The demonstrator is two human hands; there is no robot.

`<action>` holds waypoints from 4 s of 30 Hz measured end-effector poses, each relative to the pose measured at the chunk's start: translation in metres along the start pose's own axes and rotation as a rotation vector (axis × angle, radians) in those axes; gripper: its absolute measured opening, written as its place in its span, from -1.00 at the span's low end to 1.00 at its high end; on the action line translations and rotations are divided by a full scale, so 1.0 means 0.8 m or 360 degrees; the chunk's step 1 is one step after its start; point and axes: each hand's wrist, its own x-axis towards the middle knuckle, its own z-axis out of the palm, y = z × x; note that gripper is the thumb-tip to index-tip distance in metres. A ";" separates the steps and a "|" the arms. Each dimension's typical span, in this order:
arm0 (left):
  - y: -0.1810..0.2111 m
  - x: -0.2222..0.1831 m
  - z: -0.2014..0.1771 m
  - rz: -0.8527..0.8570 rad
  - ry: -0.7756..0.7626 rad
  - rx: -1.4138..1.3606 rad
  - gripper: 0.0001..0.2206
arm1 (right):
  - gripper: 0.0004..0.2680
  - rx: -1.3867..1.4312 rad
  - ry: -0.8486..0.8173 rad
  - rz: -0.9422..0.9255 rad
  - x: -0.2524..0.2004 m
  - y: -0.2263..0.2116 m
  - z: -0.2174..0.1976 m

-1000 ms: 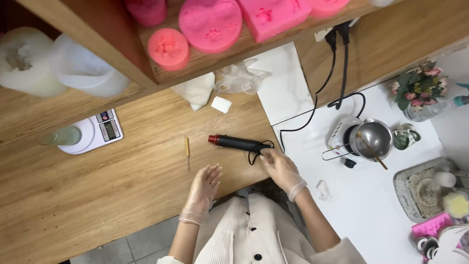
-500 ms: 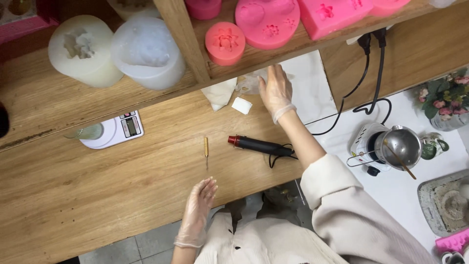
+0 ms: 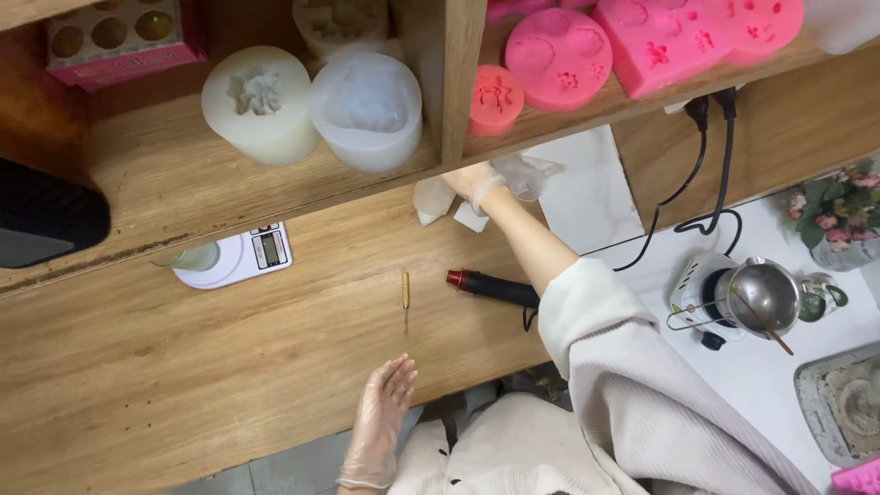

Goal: Wiping down work surfaces and organizing tools in a candle studio.

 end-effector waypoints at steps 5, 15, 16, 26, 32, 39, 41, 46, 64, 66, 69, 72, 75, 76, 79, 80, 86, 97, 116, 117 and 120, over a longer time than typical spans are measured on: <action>0.003 0.016 0.006 -0.0092 -0.0011 0.0024 -0.60 | -0.86 0.0677 0.0607 0.0192 -0.054 -0.087 -0.149; 0.100 -0.073 0.083 0.1300 -0.0263 0.1449 -0.10 | -0.86 0.0727 -0.0485 -0.0610 -0.150 -0.288 -0.345; 0.108 -0.074 0.084 0.1199 -0.0423 0.1241 -0.04 | -0.86 0.0619 -0.0620 -0.0686 -0.159 -0.294 -0.344; 0.127 -0.087 0.009 0.0717 -0.0708 0.0908 -0.68 | -0.85 0.0810 -0.1021 -0.1196 -0.198 -0.336 -0.287; 0.117 -0.039 -0.044 0.1100 -0.0291 0.0025 -0.67 | -0.80 0.0973 -0.0633 -0.1045 -0.173 -0.274 -0.248; 0.132 0.048 -0.109 0.1562 0.0485 -0.0086 -0.73 | -0.75 0.0316 -0.0167 0.0562 -0.117 0.045 -0.119; 0.123 0.080 -0.141 0.1600 0.0669 0.0018 -0.73 | -0.67 0.0266 -0.0013 0.0663 -0.113 0.115 -0.099; 0.130 -0.008 -0.093 0.1492 0.0814 0.0300 -0.65 | -0.38 -0.0037 -0.0202 0.0841 -0.113 0.142 -0.107; 0.050 -0.215 0.095 0.1704 0.1167 0.2071 -0.48 | -0.78 0.1218 -0.0340 0.0258 -0.118 0.018 -0.249; 0.064 -0.228 0.165 0.1865 0.0890 0.1988 -0.38 | -0.81 0.1479 -0.0441 0.0151 -0.127 -0.032 -0.286; 0.087 -0.252 0.235 0.2090 0.0452 0.1768 -0.20 | -0.81 0.2121 -0.0655 0.0065 -0.136 -0.126 -0.329; 0.103 -0.268 0.258 0.2170 0.0099 0.1382 -0.16 | -0.71 0.2757 -0.0781 0.0201 -0.168 -0.180 -0.314; 0.115 -0.253 0.242 0.1993 -0.0334 0.0813 -0.27 | -0.63 0.2939 -0.0750 0.0378 -0.181 -0.233 -0.291; 0.117 -0.245 0.230 0.1785 -0.0549 0.0498 -0.35 | -0.62 0.2871 -0.0722 0.0460 -0.184 -0.258 -0.285; 0.132 -0.230 0.175 0.1497 -0.0674 -0.0016 -0.37 | -0.71 0.2200 -0.0481 0.0064 -0.180 -0.339 -0.277; 0.133 -0.236 0.157 0.1495 -0.0683 -0.0008 -0.37 | -0.71 0.2200 -0.0468 0.0066 -0.184 -0.359 -0.273; 0.196 -0.283 0.013 0.1055 -0.0920 -0.0245 -0.54 | -0.86 0.0993 -0.0081 -0.0273 -0.186 -0.502 -0.218; 0.282 -0.234 -0.202 0.1252 -0.0450 0.0382 -0.67 | -0.48 0.0485 -0.0019 -0.0444 -0.182 -0.730 -0.212; 0.356 -0.305 -0.313 0.0965 -0.0568 -0.0185 -0.45 | -0.70 0.0487 -0.0227 -0.0749 -0.195 -0.844 -0.121; 0.361 -0.295 -0.326 0.1036 -0.0391 -0.0098 -0.52 | -0.65 0.0520 -0.0260 -0.0670 -0.195 -0.847 -0.122; 0.398 -0.294 -0.363 0.1412 -0.0190 0.0017 -0.64 | -0.59 0.0537 -0.0252 -0.0520 -0.198 -0.838 -0.122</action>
